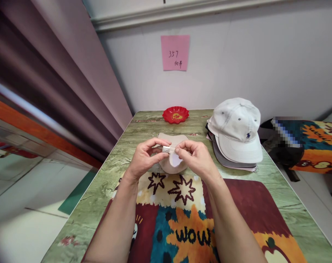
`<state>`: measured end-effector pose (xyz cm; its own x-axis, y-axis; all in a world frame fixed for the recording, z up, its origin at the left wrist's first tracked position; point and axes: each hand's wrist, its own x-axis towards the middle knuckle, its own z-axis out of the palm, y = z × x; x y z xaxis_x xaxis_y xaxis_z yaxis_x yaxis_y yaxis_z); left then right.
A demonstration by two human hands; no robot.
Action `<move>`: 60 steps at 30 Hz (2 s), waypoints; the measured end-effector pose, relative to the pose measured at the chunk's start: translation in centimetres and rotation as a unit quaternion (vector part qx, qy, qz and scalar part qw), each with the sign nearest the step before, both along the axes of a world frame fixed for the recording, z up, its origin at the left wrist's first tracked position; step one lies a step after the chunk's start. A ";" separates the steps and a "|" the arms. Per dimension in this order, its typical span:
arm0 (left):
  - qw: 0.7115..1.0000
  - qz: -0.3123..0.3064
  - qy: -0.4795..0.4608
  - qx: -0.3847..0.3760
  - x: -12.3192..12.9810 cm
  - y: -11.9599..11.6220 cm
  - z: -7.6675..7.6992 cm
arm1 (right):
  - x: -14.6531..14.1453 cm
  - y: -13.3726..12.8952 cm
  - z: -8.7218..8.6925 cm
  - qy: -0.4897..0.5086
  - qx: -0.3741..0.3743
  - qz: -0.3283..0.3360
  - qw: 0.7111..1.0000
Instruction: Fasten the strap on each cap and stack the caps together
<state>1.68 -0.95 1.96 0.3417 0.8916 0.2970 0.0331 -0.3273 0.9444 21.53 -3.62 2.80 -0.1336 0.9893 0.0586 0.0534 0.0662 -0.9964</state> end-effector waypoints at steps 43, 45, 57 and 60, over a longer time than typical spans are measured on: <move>0.999 -0.028 0.031 0.001 -1.7 0.1 0.9 | 0.8 0.2 -0.5 -0.051 0.030 0.020 0.998; 0.999 -0.020 0.034 -0.009 -2.0 0.1 1.0 | 0.7 0.2 -0.4 -0.057 0.034 0.016 0.998; 0.999 -0.012 0.052 -0.009 -1.6 0.3 0.4 | 1.6 0.2 -0.4 -0.082 0.075 0.014 0.994; 0.999 -0.006 0.023 -0.043 -2.0 0.6 0.2 | 3.1 0.8 -0.9 -0.096 0.070 0.036 0.992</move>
